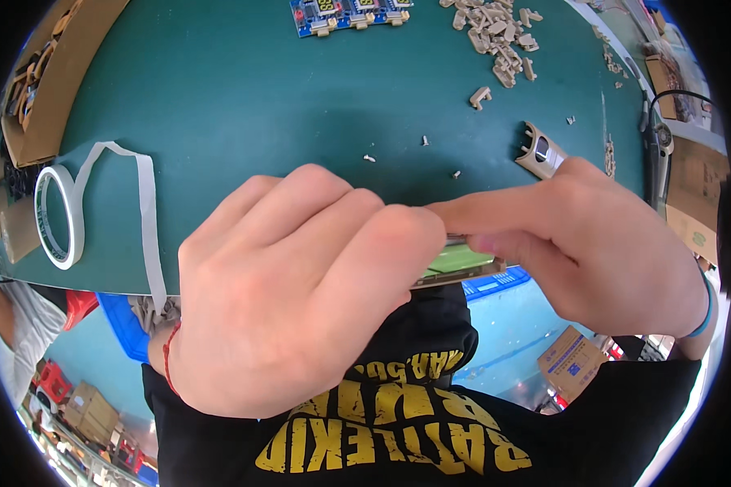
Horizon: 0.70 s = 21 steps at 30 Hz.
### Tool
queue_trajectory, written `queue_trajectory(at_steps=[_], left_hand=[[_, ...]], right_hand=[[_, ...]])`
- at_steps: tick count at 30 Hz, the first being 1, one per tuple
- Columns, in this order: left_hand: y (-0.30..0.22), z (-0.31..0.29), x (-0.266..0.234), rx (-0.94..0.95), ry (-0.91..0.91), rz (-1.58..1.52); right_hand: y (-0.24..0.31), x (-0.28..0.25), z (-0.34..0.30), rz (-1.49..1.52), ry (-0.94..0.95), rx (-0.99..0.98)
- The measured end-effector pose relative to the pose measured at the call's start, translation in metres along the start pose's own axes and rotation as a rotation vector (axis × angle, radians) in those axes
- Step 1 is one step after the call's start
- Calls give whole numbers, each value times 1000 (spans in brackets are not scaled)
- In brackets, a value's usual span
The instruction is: Assembling components of a small handheld fan, including the motor, battery, and casing.
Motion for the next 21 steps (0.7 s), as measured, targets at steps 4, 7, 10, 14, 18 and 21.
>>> queue_trajectory(at_steps=[4, 7, 10, 14, 18, 21], left_hand=[[-1, 10, -1, 58, 142, -35], [-2, 7, -6, 33, 156, 20], [-6, 6, -5, 48, 181, 47], [-9, 5, -6, 87, 172, 69], [-10, 6, -6, 45, 183, 52], [-9, 7, -7, 26, 209, 59]], right_hand=[[5, -3, -3, -80, 13, -15], [7, 2, -3, -80, 51, 17], [-6, 8, -8, -21, 11, 6], [-5, 8, -10, -11, -85, -180], [-7, 4, -6, 10, 38, -72], [-9, 7, -9, 10, 18, -110]])
Point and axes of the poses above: each hand's wrist, its own z-axis towards the middle knuckle, its own x-axis out of the palm, y = z × x, the point moved 7 cm from there along z, towards the middle knuckle, and after that the axes turned 15 degrees about z, right-handed, at the moved point
